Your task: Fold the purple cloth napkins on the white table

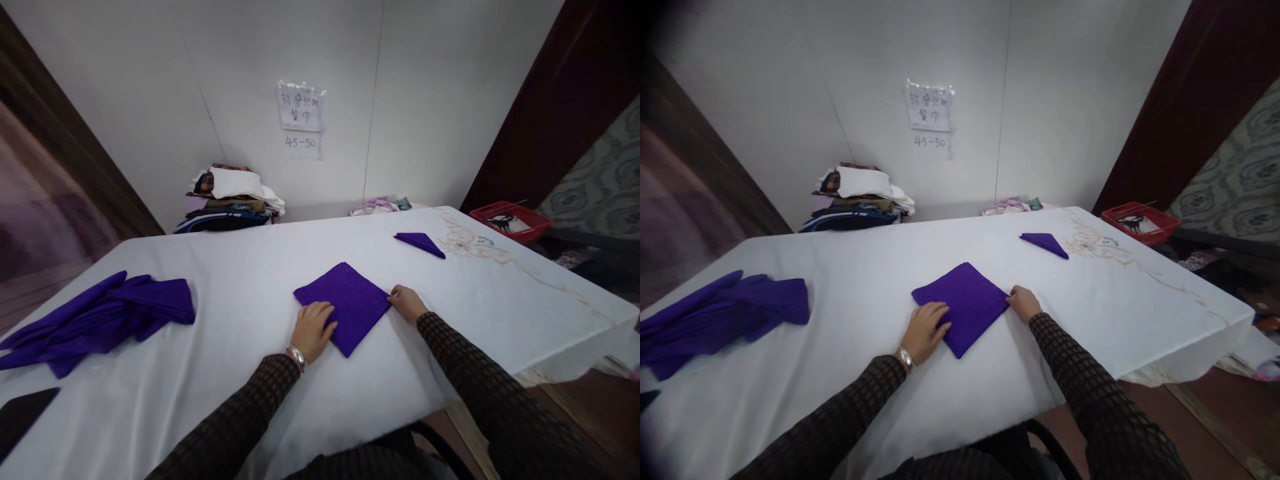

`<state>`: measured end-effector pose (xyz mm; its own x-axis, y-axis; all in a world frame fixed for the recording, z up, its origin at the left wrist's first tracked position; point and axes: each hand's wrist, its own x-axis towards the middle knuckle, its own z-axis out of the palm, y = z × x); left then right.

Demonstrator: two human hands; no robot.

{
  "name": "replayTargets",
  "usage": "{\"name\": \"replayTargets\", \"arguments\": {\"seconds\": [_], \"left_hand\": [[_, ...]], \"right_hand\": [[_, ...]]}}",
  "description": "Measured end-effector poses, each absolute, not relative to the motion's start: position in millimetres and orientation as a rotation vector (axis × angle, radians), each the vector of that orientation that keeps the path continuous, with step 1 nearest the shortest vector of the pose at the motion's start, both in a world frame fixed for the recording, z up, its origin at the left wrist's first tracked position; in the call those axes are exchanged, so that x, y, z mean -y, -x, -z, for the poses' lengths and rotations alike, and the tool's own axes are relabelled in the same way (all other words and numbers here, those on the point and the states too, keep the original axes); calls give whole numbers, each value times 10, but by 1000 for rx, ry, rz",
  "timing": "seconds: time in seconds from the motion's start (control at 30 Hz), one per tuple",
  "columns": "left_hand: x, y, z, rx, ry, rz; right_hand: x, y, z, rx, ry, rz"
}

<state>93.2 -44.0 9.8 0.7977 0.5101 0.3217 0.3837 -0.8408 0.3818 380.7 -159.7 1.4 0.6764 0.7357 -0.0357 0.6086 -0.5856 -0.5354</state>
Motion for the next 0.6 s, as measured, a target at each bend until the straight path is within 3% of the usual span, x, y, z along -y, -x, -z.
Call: {"name": "replayTargets", "arguments": {"seconds": [0.13,0.3,0.6], "left_hand": [[808,-862,-99,-370,-2750,-510],[915,-881,-102,-301,-2814,-457],[282,-545,-148,-664,-2913,-477]], "right_hand": [[1597,-3806,-55,1059,2420,-364],[1555,-3823,-153,1091,2425,-437],[1830,-3297,-296,1275,2329,-816]]}}
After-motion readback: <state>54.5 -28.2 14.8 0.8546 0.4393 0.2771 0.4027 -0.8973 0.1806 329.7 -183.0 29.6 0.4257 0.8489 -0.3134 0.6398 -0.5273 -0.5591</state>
